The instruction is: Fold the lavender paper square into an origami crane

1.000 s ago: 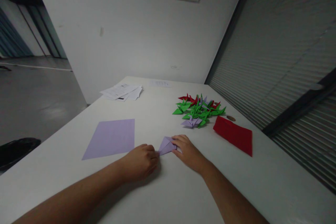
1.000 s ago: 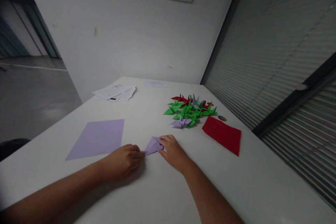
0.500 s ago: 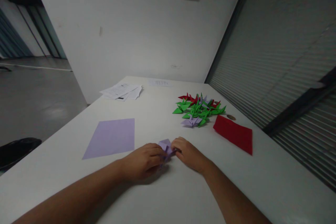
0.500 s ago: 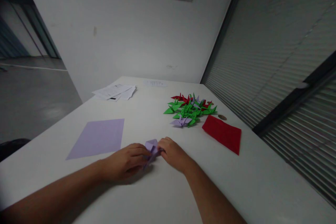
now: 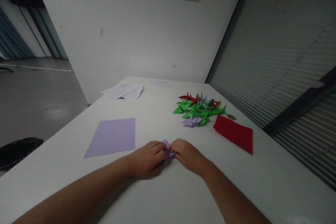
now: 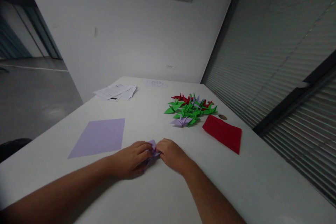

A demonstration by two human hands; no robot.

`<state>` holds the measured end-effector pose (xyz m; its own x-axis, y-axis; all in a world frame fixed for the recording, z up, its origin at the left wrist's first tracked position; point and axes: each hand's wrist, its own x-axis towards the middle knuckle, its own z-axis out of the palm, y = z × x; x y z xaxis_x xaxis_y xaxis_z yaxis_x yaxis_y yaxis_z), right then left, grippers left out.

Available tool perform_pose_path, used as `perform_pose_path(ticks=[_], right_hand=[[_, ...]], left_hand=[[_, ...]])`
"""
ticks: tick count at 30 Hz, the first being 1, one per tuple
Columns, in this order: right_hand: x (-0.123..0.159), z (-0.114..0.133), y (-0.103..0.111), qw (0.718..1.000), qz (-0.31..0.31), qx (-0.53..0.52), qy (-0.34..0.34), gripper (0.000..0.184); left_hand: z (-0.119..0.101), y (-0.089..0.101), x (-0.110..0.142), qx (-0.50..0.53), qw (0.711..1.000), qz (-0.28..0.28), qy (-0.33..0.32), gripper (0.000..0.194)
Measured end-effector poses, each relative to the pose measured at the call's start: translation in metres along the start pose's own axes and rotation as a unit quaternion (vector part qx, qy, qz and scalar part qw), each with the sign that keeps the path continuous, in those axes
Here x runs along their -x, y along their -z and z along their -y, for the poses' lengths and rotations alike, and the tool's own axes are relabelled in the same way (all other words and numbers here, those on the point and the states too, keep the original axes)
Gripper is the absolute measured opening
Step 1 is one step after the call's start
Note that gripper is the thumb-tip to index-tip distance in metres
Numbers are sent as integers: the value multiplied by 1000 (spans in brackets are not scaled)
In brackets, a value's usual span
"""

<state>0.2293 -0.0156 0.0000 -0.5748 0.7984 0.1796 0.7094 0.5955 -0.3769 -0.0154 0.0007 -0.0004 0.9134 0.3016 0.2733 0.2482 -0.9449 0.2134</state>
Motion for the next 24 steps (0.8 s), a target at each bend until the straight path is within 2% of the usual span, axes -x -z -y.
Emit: perform_pose_path(ticks=[11, 20, 24], right_hand=[[3, -5, 3, 1000, 6, 9, 5, 34], [8, -12, 7, 1000, 2, 12, 8, 35], [9, -10, 10, 1000, 3, 8, 20, 39]], left_hand=[[7, 11, 11, -22, 999, 9, 22, 18], [20, 12, 20, 1, 1000, 19, 8, 12], [23, 17, 22, 38, 998, 19, 35, 23]])
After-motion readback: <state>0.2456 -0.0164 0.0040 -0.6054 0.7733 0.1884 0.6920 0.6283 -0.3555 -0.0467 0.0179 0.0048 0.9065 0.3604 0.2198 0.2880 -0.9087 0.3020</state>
